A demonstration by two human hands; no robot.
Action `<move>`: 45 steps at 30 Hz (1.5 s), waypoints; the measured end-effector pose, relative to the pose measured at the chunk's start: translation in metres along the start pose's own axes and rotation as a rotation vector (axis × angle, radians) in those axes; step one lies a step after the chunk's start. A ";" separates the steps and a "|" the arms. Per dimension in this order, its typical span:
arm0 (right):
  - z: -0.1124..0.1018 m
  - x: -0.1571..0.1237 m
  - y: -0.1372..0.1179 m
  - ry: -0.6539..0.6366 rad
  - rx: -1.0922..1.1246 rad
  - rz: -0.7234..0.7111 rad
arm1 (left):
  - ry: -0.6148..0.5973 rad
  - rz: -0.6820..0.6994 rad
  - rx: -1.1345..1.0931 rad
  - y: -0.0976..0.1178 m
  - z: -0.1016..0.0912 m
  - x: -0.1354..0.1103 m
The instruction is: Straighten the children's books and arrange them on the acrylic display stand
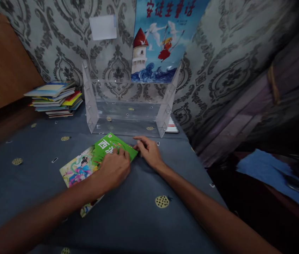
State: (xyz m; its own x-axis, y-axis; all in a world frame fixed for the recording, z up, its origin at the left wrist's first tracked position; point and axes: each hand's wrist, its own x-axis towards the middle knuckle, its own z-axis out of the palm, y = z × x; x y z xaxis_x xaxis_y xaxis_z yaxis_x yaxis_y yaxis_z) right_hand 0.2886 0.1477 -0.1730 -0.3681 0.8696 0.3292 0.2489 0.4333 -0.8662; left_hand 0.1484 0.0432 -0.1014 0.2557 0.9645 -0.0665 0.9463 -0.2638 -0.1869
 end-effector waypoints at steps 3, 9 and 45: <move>-0.001 -0.003 0.000 -0.017 0.040 0.003 | 0.005 0.005 0.020 0.001 0.005 -0.002; -0.005 -0.008 0.004 -0.008 0.137 0.012 | -0.023 0.015 0.034 -0.001 0.006 -0.002; -0.007 -0.018 -0.019 0.024 -0.174 -0.163 | -0.028 0.022 0.067 0.002 0.002 -0.003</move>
State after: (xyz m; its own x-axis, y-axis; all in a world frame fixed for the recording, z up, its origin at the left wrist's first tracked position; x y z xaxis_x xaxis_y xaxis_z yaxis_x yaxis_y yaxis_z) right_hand 0.2966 0.1254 -0.1599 -0.3953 0.7894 0.4697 0.3395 0.6007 -0.7238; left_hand 0.1493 0.0398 -0.1040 0.2695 0.9579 -0.0986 0.9250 -0.2859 -0.2501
